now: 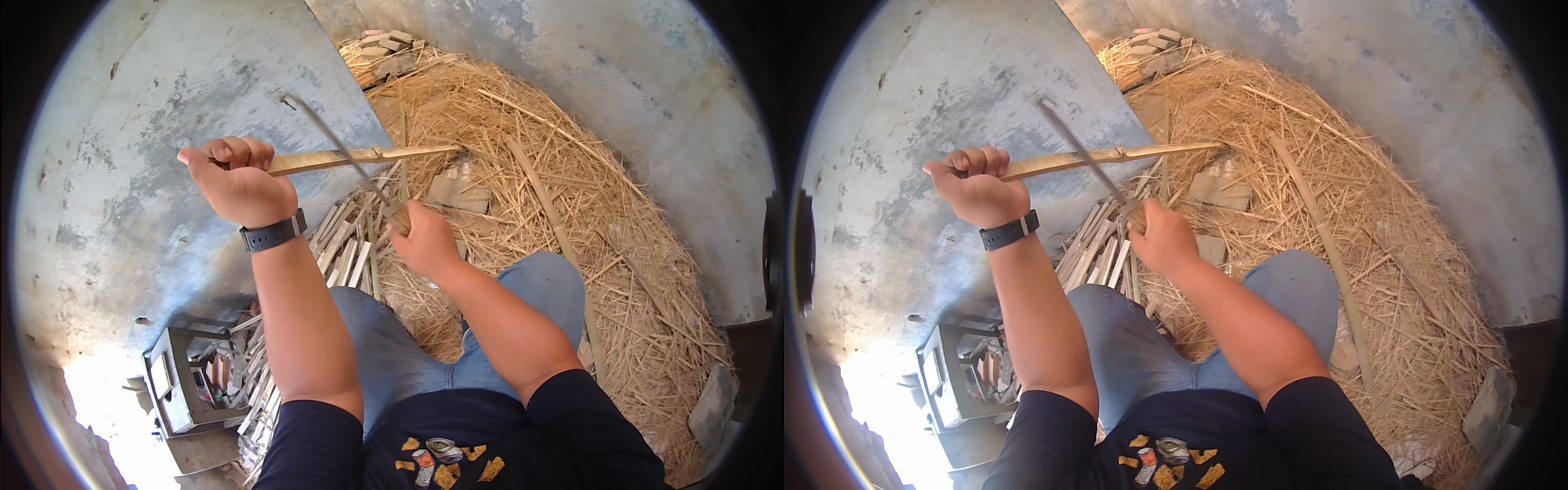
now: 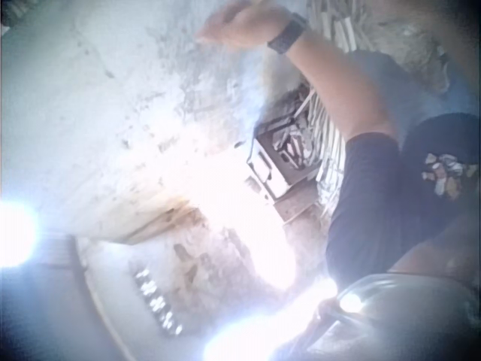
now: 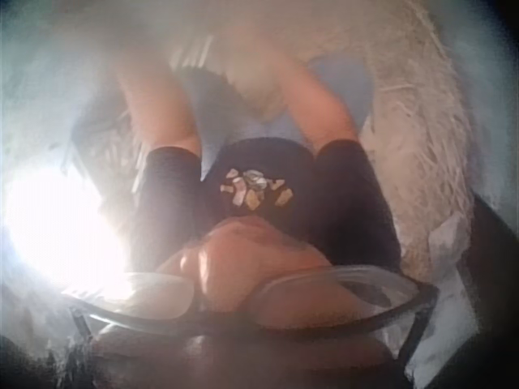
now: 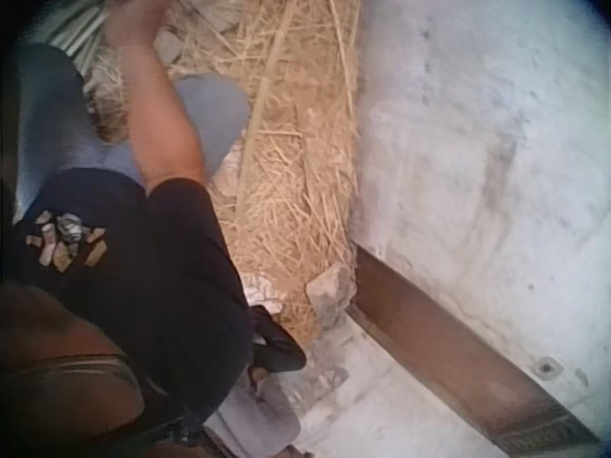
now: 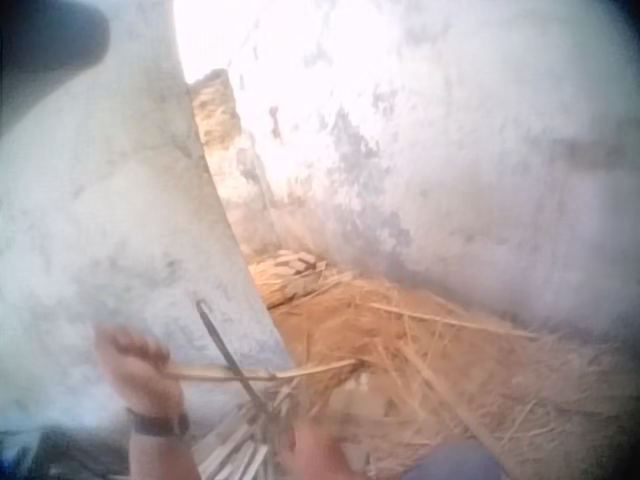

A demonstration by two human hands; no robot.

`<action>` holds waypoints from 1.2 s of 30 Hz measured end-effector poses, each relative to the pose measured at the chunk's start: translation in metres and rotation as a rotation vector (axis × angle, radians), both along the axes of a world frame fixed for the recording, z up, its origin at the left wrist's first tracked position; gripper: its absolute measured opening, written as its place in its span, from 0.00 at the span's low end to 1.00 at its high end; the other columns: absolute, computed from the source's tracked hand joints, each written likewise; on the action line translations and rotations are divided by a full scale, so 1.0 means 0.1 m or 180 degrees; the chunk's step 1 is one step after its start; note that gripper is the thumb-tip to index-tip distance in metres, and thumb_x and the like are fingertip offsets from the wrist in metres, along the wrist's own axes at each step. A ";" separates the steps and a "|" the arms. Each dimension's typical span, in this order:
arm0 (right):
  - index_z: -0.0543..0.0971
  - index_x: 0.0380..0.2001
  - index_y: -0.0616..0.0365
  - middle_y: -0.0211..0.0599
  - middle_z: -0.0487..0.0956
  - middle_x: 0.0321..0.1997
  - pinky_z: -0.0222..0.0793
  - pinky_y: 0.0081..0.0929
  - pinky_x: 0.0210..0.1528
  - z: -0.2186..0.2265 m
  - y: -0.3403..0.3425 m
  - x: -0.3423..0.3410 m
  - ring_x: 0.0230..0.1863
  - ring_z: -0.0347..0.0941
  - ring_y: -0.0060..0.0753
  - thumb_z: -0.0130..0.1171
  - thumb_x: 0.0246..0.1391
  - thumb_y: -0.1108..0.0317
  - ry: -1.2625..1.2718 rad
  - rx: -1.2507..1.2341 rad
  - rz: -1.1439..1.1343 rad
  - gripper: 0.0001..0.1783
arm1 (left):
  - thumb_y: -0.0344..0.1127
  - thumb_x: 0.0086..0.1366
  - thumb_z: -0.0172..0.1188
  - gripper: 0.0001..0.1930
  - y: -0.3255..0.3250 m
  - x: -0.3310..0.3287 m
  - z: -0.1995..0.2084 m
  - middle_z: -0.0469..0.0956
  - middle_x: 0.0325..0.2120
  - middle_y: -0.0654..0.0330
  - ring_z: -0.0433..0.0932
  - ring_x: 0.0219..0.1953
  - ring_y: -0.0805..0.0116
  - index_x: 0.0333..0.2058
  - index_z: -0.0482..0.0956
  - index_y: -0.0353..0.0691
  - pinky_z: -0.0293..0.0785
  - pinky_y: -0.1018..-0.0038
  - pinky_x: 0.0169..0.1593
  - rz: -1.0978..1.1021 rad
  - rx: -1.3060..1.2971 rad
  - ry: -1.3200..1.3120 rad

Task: The person sits on a straw-covered floor and uses a machete to split a long bamboo pole into thin strips. They hold the pole with one hand and repeatedly strike it with the machete to separate the layers, accumulating a pile of bamboo strips.

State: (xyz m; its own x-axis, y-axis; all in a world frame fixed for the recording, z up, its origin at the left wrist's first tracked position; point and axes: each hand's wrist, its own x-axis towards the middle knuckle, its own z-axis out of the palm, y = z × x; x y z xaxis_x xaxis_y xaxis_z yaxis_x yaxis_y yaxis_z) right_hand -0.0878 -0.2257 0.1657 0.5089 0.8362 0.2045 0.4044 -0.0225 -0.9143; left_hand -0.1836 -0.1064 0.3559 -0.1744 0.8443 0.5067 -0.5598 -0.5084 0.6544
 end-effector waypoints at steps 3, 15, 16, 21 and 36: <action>0.73 0.44 0.65 0.56 0.80 0.29 0.74 0.50 0.38 0.00 0.02 -0.02 0.34 0.79 0.59 0.63 0.53 0.65 -0.0340 0.0307 -0.0013 0.19 | 0.52 0.76 0.40 0.22 -0.04 0.09 0.07 0.56 0.14 0.67 0.50 0.16 0.73 0.23 0.59 0.46 0.53 0.73 0.24 0.0000 0.0118 0.0066; 0.74 0.45 0.65 0.57 0.81 0.32 0.75 0.48 0.39 -0.01 0.02 0.08 0.35 0.80 0.58 0.61 0.52 0.67 0.0321 0.0039 -0.0059 0.19 | 0.51 0.75 0.40 0.22 -0.06 0.17 0.07 0.55 0.15 0.67 0.51 0.18 0.73 0.24 0.60 0.46 0.51 0.73 0.26 -0.0170 0.0171 0.0110; 0.74 0.45 0.64 0.57 0.81 0.32 0.74 0.48 0.39 0.10 -0.01 0.05 0.35 0.80 0.58 0.61 0.52 0.66 0.0268 0.0167 0.0008 0.19 | 0.52 0.75 0.40 0.22 -0.09 0.19 0.05 0.55 0.15 0.67 0.52 0.18 0.72 0.24 0.61 0.45 0.51 0.73 0.26 -0.0222 0.0247 0.0155; 0.75 0.45 0.63 0.56 0.81 0.34 0.75 0.44 0.40 -0.22 0.07 0.22 0.40 0.80 0.57 0.62 0.53 0.67 -0.0382 0.0070 -0.0301 0.18 | 0.54 0.76 0.38 0.23 -0.24 0.35 0.10 0.55 0.14 0.67 0.51 0.17 0.73 0.24 0.60 0.46 0.51 0.74 0.24 -0.0066 0.0354 0.0254; 0.75 0.46 0.64 0.55 0.82 0.34 0.75 0.47 0.40 -0.06 0.01 0.00 0.36 0.81 0.57 0.62 0.51 0.68 0.0238 0.0149 -0.0058 0.19 | 0.54 0.75 0.39 0.23 -0.15 0.28 0.11 0.54 0.15 0.67 0.52 0.18 0.72 0.24 0.59 0.46 0.51 0.72 0.26 -0.0040 0.0277 0.0298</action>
